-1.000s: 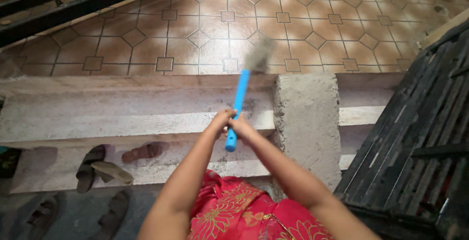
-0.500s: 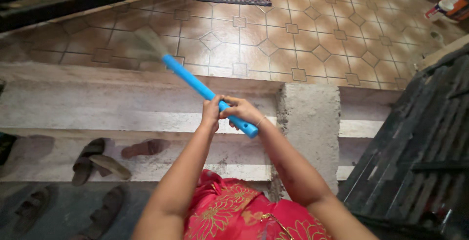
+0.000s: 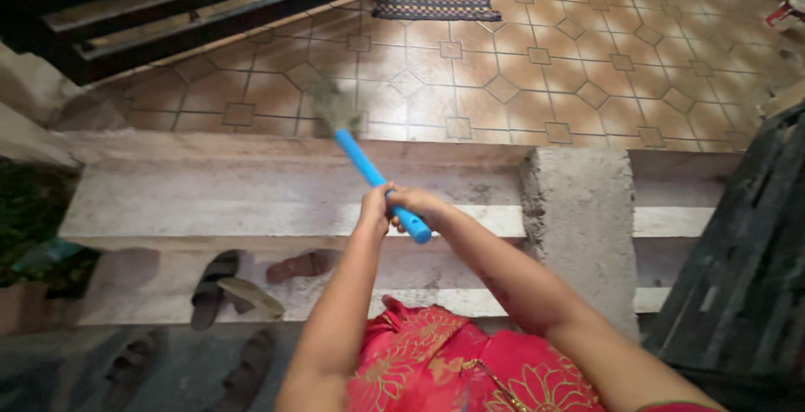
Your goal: The person sweeps outdoor stairs using a handheld broom, brushing dust and debris down each step.
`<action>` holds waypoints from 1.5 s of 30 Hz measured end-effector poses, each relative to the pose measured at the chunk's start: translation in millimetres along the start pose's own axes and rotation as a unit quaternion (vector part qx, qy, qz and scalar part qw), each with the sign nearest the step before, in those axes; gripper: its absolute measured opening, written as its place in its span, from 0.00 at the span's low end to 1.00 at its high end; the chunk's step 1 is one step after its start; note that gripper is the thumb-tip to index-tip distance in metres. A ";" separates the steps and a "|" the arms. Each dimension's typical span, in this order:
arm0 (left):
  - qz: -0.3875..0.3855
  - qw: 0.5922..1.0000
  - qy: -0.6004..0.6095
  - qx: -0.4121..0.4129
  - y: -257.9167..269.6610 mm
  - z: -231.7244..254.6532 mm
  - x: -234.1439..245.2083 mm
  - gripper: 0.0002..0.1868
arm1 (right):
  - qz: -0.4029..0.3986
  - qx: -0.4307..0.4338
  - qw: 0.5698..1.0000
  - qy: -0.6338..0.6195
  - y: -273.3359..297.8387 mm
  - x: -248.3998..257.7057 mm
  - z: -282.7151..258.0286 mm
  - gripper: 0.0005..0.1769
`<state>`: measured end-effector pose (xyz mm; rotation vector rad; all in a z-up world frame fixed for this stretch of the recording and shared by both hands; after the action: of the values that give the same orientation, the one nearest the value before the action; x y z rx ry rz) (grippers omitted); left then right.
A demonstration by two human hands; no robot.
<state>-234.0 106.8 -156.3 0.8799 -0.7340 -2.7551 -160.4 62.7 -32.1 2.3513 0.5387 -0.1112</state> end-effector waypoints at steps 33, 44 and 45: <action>-0.077 0.984 -0.149 -0.060 -16.2 158.7 99.0 0.21 | 0.228 -0.029 0.962 0.148 -115.6 18.1 56.8 0.23; -0.030 0.957 -0.246 -0.151 -122.6 179.7 59.4 0.18 | 0.049 0.060 0.996 0.038 -125.3 -7.3 -121.5 0.39; -0.022 0.957 -0.256 -0.136 -125.0 184.1 50.1 0.18 | 0.045 0.058 0.996 0.042 -125.1 -1.6 -131.2 0.39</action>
<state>-381.7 275.4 -113.5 0.1248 -0.3779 -3.0512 -222.3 232.0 -12.8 2.4982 0.4779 -0.0033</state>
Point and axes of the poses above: each hand's wrist, its own y-axis away from the middle knuckle, its own x-axis out of the back of the hand, z = x × y, the point moved 10 cm from there along -y, towards the middle knuckle, and after that the axes turned 5 degrees about -x, right-handed, at the moved point
